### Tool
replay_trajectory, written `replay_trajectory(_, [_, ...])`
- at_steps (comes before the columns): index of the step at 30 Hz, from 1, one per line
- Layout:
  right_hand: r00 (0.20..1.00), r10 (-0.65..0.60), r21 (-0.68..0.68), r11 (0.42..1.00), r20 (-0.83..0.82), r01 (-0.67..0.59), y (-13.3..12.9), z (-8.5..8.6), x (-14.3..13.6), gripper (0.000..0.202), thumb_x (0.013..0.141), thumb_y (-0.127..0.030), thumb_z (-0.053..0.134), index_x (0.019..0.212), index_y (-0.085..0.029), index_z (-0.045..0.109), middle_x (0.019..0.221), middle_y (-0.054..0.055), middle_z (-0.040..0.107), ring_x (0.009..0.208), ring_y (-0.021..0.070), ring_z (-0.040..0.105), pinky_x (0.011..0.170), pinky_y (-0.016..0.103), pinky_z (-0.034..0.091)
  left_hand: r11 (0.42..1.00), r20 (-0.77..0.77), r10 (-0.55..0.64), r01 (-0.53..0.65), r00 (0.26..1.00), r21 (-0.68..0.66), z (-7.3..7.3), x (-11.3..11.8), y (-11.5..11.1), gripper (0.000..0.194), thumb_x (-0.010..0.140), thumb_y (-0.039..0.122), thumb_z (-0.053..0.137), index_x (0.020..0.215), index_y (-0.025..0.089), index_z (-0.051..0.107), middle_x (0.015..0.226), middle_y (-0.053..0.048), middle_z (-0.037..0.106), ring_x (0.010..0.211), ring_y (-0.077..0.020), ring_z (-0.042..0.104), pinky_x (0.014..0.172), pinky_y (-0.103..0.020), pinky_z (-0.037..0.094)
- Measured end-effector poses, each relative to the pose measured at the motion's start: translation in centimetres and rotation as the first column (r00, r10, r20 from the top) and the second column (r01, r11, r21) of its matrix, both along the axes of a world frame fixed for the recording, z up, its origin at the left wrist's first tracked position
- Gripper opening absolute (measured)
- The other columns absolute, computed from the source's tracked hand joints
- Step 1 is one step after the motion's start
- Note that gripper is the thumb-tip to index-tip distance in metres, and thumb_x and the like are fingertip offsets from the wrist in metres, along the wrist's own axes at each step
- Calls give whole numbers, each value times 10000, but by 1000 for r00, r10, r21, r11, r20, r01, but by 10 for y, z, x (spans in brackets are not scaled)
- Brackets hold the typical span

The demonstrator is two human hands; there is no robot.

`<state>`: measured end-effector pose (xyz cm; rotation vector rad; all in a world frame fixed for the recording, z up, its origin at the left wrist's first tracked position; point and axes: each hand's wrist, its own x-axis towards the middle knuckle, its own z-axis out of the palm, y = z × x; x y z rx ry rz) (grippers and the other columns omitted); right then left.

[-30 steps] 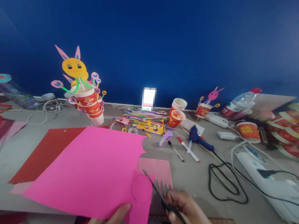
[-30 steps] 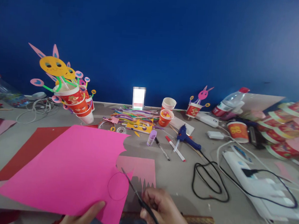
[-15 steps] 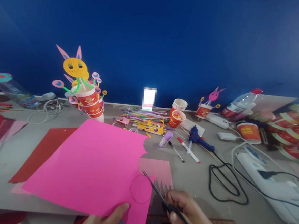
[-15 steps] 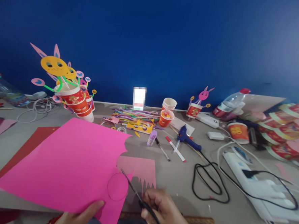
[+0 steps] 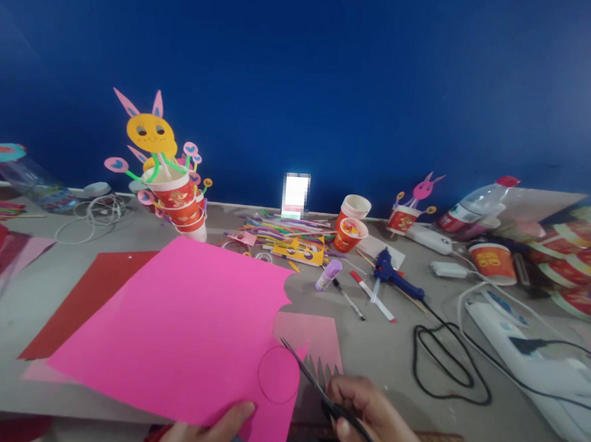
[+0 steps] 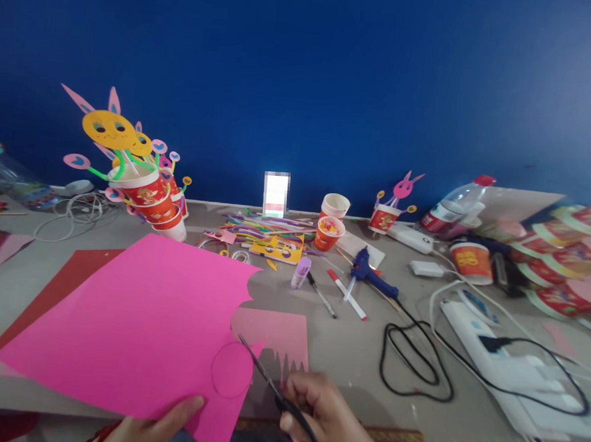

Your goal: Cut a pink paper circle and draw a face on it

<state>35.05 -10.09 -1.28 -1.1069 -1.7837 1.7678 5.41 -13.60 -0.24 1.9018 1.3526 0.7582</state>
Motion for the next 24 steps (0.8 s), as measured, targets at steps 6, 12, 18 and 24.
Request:
replay_trajectory(6, [999, 27, 44, 999, 29, -28, 3, 8, 1, 598, 777, -783, 491, 653, -221, 327, 504, -67, 379, 420, 61, 343, 411, 188, 197, 988, 53, -55, 62, 997, -141, -7, -1, -4, 338, 931, 456, 515, 826, 261, 770, 841, 35, 771, 794, -141, 715, 887, -192, 550])
replay_trajectory(12, [998, 45, 85, 995, 50, -49, 3, 11, 2, 617, 781, -815, 443, 658, -220, 332, 468, -66, 386, 423, 65, 323, 434, 201, 199, 972, 65, -127, 137, 990, -191, -5, -3, -2, 328, 961, 372, 480, 869, 264, 775, 898, 41, 771, 834, -133, 708, 942, -202, 515])
replay_trajectory(18, [997, 56, 80, 995, 55, -60, 4, 14, 3, 604, 798, -800, 442, 656, -223, 335, 448, -73, 388, 405, 61, 326, 426, 204, 201, 975, 131, -77, 102, 988, -195, 1, -1, 1, 284, 944, 357, 513, 888, 236, 764, 890, 38, 772, 826, -129, 712, 911, -172, 523])
replay_trajectory(24, [999, 49, 68, 996, 20, -51, 4, 10, 5, 593, 795, -784, 471, 659, -226, 322, 447, -85, 362, 382, 49, 329, 403, 196, 175, 955, 146, -142, 174, 979, -239, 17, 0, 7, 384, 955, 391, 454, 783, 260, 771, 812, 51, 767, 831, -146, 717, 900, -221, 553])
